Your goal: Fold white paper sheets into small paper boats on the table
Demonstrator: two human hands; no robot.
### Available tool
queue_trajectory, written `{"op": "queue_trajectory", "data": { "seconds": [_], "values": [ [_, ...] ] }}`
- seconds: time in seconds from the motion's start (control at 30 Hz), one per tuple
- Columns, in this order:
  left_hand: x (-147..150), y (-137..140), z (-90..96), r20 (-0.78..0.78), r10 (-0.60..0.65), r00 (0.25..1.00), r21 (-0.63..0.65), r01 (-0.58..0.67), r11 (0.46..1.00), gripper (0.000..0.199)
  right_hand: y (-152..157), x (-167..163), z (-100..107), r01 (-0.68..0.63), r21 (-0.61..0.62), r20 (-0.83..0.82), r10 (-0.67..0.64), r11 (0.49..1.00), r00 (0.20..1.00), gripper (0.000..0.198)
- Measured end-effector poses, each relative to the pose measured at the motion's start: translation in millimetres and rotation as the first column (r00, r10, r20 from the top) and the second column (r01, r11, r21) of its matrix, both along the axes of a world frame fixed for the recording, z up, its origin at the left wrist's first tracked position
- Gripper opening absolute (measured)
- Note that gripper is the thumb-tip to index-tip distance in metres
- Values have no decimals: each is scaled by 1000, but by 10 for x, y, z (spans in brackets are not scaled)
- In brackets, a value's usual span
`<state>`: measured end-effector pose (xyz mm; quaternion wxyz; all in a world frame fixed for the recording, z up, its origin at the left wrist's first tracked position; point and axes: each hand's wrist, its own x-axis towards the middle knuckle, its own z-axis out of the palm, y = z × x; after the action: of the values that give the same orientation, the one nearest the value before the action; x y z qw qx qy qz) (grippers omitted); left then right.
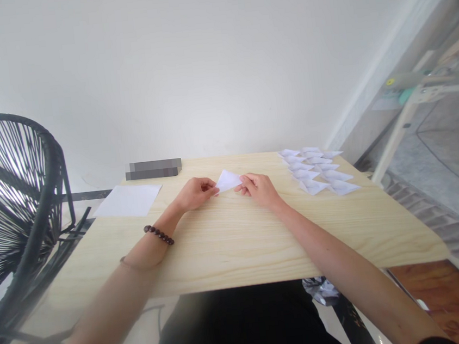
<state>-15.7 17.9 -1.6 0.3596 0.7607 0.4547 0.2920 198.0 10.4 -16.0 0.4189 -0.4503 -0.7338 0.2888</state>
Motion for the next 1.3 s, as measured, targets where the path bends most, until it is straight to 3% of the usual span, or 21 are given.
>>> {"op": "queue_trajectory", "data": {
  "seconds": [0.27,0.53,0.97,1.03,1.13,1.23,1.3],
  "values": [
    [-9,-60,74,1,-74,997,-41,73,996,35,10,0,-44,13,-49,-85,-17,999,996,42],
    [-36,-51,49,-32,-65,997,-73,62,995,36,11,-8,-51,-26,-85,-122,16,996,992,45],
    [-1,-50,77,-40,-42,998,-85,38,996,33,-22,-12,10,44,49,41,-46,998,998,39],
    [9,-54,61,-72,-31,997,-58,27,998,35,-20,-10,9,45,41,33,-46,998,998,38],
    [51,-79,43,-97,17,995,81,-9,997,38,-19,-8,2,42,9,-3,-42,999,999,38],
    [101,-113,41,-110,37,993,228,-10,974,66,-26,-17,-8,28,-23,-27,-28,999,999,36],
    [121,-129,44,-156,35,987,257,7,966,71,-33,-30,-13,15,-46,-38,-17,999,999,34]
  ]
}}
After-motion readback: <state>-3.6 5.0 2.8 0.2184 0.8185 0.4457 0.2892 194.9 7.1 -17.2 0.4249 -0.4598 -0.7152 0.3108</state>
